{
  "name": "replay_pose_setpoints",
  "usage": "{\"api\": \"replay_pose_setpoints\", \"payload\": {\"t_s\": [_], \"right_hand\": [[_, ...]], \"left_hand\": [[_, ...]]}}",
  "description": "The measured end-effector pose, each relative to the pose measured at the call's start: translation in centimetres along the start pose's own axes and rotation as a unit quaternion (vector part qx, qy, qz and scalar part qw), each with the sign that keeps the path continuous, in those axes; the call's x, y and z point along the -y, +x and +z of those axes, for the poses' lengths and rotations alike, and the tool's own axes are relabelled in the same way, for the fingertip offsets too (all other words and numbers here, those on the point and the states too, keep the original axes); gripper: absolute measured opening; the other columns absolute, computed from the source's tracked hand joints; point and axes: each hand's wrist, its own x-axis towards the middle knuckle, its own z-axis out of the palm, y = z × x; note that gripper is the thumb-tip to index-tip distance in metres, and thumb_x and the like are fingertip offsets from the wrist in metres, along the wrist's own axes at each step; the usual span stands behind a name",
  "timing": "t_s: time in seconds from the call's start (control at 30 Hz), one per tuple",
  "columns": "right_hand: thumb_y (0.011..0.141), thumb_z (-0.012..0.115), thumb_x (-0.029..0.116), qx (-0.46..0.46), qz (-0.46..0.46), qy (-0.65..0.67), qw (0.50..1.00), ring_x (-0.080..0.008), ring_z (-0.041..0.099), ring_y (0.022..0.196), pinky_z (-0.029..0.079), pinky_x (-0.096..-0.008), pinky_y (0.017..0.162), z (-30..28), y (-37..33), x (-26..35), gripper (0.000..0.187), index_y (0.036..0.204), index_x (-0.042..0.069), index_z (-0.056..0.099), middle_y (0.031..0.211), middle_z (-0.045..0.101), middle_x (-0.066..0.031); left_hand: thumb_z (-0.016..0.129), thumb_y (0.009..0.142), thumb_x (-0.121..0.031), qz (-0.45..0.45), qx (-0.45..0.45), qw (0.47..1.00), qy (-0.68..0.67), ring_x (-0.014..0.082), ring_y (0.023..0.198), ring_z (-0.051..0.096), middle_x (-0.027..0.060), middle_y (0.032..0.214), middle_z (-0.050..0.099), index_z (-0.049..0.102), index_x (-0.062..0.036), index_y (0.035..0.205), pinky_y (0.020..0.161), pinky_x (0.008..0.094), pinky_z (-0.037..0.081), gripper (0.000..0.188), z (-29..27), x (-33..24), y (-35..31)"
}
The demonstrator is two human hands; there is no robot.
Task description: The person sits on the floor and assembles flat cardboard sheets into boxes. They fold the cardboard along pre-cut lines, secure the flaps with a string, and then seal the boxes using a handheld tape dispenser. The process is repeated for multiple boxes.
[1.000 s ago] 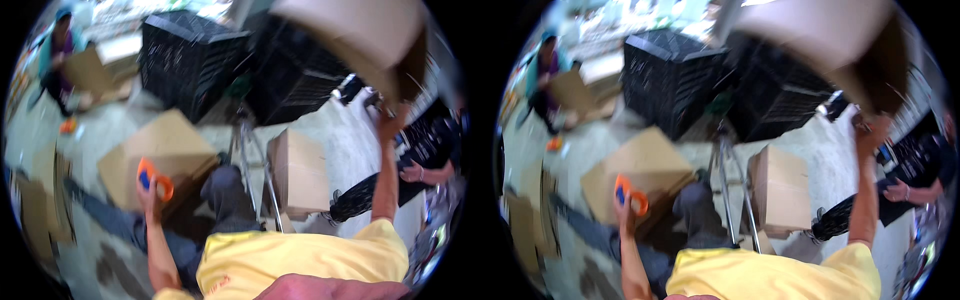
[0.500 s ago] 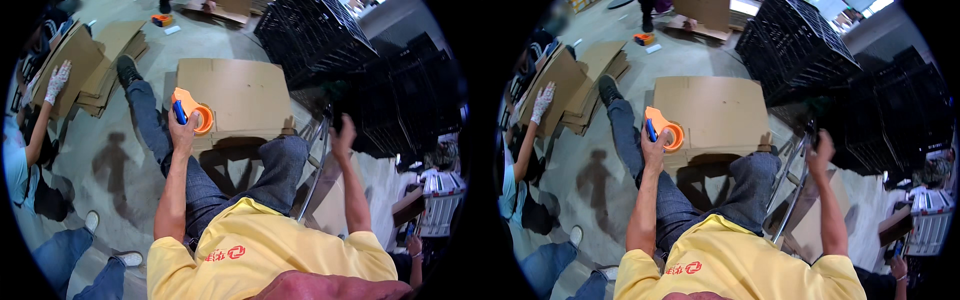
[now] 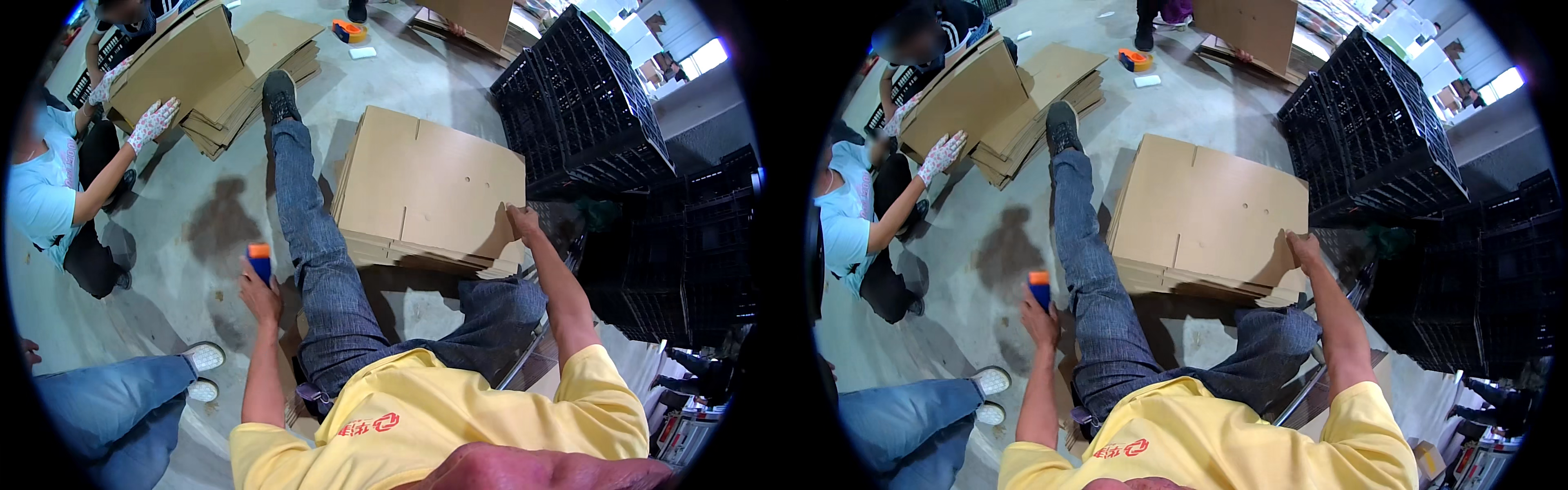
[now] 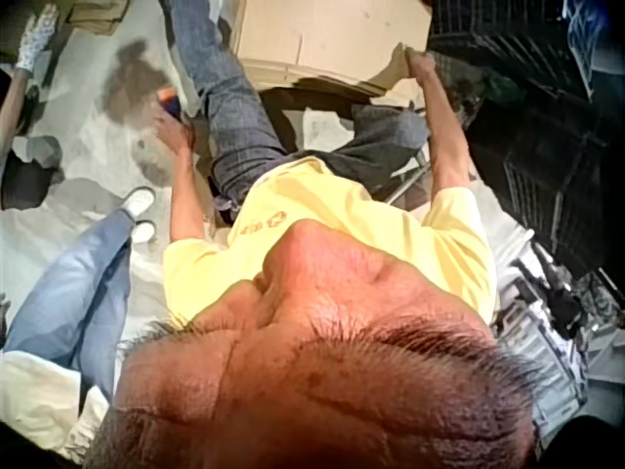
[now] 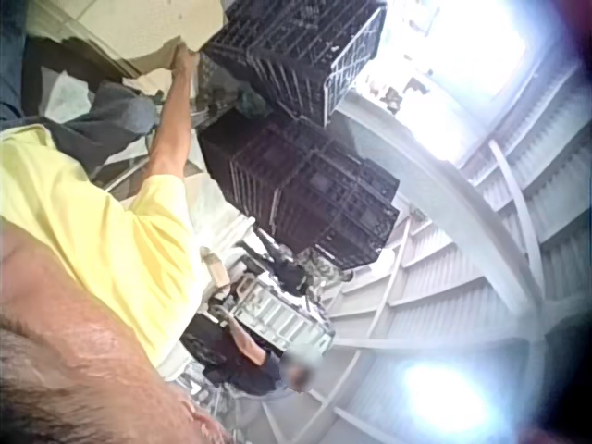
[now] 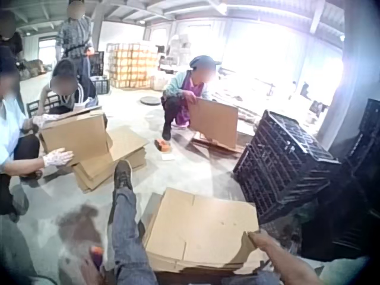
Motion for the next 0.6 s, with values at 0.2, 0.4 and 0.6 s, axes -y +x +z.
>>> {"api": "replay_pose_setpoints", "payload": {"t_s": [0.2,0.4,0.6], "right_hand": [[0.088,0.085,0.034,-0.018,0.035,0.108,0.993,-0.0257,0.072,0.088,0.06,-0.0419,0.075,1.1,0.9,-2.5,0.054,0.117,-0.009,0.069,0.106,0.074,-0.0152],[0.09,0.083,0.023,-0.071,0.08,0.161,0.981,-0.025,0.072,0.083,0.06,-0.0417,0.072,2.0,0.9,-3.6,0.041,0.112,-0.008,0.07,0.103,0.074,-0.0159],[0.087,0.083,0.028,-0.071,0.093,0.19,0.975,-0.0273,0.072,0.09,0.059,-0.0452,0.076,2.0,0.1,-2.9,0.041,0.104,-0.007,0.071,0.098,0.074,-0.0177]], "left_hand": [[0.074,0.087,-0.025,0.122,-0.018,0.986,0.111,0.0358,0.101,0.062,0.0175,0.102,0.06,0.038,-0.019,0.163,0.094,0.0518,0.042,0.084,7.5,3.1,-2.4],[0.073,0.088,-0.025,0.186,0.002,0.97,0.158,0.0367,0.103,0.063,0.0217,0.113,0.064,0.05,-0.0127,0.155,0.095,0.0515,0.042,0.073,7.0,3.2,-2.5],[0.068,0.093,-0.017,0.13,-0.083,0.981,-0.12,0.0418,0.12,0.059,0.0221,0.124,0.066,0.058,-0.0031,0.145,0.105,0.0505,0.044,0.054,-2.0,-8.8,3.8]]}}
